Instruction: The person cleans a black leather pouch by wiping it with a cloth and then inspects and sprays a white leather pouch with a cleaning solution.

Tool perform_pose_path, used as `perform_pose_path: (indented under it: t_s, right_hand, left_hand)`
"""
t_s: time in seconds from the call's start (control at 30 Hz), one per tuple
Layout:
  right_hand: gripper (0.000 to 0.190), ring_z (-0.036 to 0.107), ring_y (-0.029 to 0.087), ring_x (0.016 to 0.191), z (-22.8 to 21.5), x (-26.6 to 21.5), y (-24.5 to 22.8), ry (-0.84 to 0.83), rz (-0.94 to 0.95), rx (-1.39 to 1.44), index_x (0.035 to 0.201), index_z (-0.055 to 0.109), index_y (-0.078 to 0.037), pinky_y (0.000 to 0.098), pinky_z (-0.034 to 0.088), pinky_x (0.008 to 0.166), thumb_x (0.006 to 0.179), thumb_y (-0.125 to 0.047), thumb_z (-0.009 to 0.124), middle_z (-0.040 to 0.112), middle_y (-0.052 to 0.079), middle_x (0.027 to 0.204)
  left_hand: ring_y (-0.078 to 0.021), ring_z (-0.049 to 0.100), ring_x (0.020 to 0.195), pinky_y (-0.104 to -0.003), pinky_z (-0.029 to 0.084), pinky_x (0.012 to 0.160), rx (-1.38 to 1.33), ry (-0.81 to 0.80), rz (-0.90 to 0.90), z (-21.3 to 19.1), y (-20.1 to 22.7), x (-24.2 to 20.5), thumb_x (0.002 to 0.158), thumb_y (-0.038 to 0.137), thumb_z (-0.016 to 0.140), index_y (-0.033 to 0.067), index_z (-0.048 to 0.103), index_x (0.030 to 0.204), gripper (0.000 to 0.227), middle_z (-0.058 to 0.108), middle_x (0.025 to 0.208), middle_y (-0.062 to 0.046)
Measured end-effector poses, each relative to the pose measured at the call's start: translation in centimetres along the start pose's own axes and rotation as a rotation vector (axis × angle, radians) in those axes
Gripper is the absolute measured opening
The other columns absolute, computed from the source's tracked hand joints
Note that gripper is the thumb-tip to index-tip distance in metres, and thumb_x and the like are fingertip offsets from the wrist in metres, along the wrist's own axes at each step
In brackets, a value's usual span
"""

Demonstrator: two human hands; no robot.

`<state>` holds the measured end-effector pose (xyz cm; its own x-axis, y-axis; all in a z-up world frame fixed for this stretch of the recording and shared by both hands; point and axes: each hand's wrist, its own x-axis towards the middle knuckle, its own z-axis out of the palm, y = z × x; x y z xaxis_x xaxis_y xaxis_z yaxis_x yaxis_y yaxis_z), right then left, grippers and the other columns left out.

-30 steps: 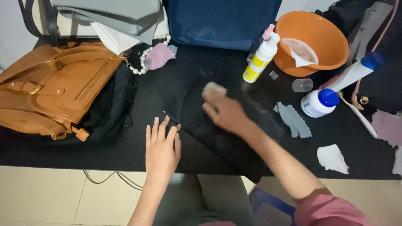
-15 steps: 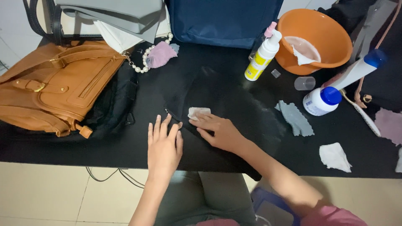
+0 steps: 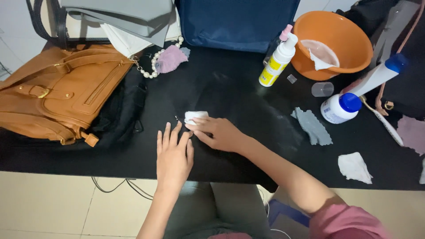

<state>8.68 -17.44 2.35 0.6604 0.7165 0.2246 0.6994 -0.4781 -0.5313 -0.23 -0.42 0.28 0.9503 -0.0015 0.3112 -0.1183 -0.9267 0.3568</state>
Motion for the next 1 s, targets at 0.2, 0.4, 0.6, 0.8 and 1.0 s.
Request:
perform_pose_path:
  t_s: [0.2, 0.4, 0.6, 0.8, 1.0]
  right_hand:
    - [0.037, 0.061, 0.026, 0.132, 2.1, 3.9, 2.2, -0.035, 0.024, 0.026, 0.139, 0.065, -0.029, 0.0425, 0.052, 0.106, 0.108, -0.037, 0.047, 0.068, 0.006, 0.138]
    - [0.040, 0.063, 0.035, 0.127, -0.4, 2.2, -0.3, -0.065, 0.063, 0.083, 0.135, 0.069, -0.023, 0.0479, 0.051, 0.104, 0.107, -0.036, 0.044, 0.068, 0.012, 0.136]
    - [0.036, 0.067, 0.036, 0.120, -4.0, -3.0, -1.0, -0.099, 0.048, 0.017, 0.131, 0.071, -0.019, 0.0468, 0.054, 0.099, 0.107, -0.029, 0.047, 0.072, 0.016, 0.129]
    - [0.039, 0.073, 0.035, 0.101, -8.5, -1.3, 2.1, 0.188, 0.352, -0.307, 0.121, 0.076, -0.012, 0.0475, 0.057, 0.088, 0.104, -0.041, 0.055, 0.076, 0.016, 0.113]
    - [0.048, 0.070, 0.038, 0.112, -5.2, 1.1, 3.8, 0.131, 0.340, -0.172, 0.124, 0.074, -0.010, 0.0510, 0.054, 0.093, 0.106, -0.044, 0.045, 0.072, 0.018, 0.125]
  left_hand:
    - [-0.0393, 0.041, 0.147, -0.058, 0.023, 0.123, 0.021, -0.025, -0.015, -0.3, 0.2, 0.1, 0.105, 0.023, 0.045, 0.0183, 0.067, 0.117, 0.025, 0.058, 0.142, -0.015]
    - [-0.0393, 0.040, 0.147, -0.058, 0.024, 0.122, 0.004, -0.049, -0.012, -0.8, 0.2, 0.1, 0.106, 0.023, 0.044, 0.0187, 0.064, 0.118, 0.024, 0.056, 0.142, -0.014]
    - [-0.0398, 0.041, 0.147, -0.058, 0.024, 0.122, -0.016, -0.061, -0.010, -0.8, 0.0, 0.4, 0.105, 0.023, 0.048, 0.0216, 0.064, 0.123, 0.024, 0.057, 0.142, -0.014]
    - [-0.0399, 0.042, 0.146, -0.058, 0.024, 0.122, -0.011, -0.048, -0.018, -0.7, 0.0, 0.4, 0.103, 0.021, 0.052, 0.0231, 0.065, 0.124, 0.025, 0.059, 0.142, -0.013]
    - [-0.0403, 0.043, 0.145, -0.059, 0.026, 0.121, -0.036, -0.039, -0.016, -1.3, 0.3, 0.4, 0.102, 0.019, 0.052, 0.0213, 0.066, 0.123, 0.025, 0.060, 0.141, -0.014]
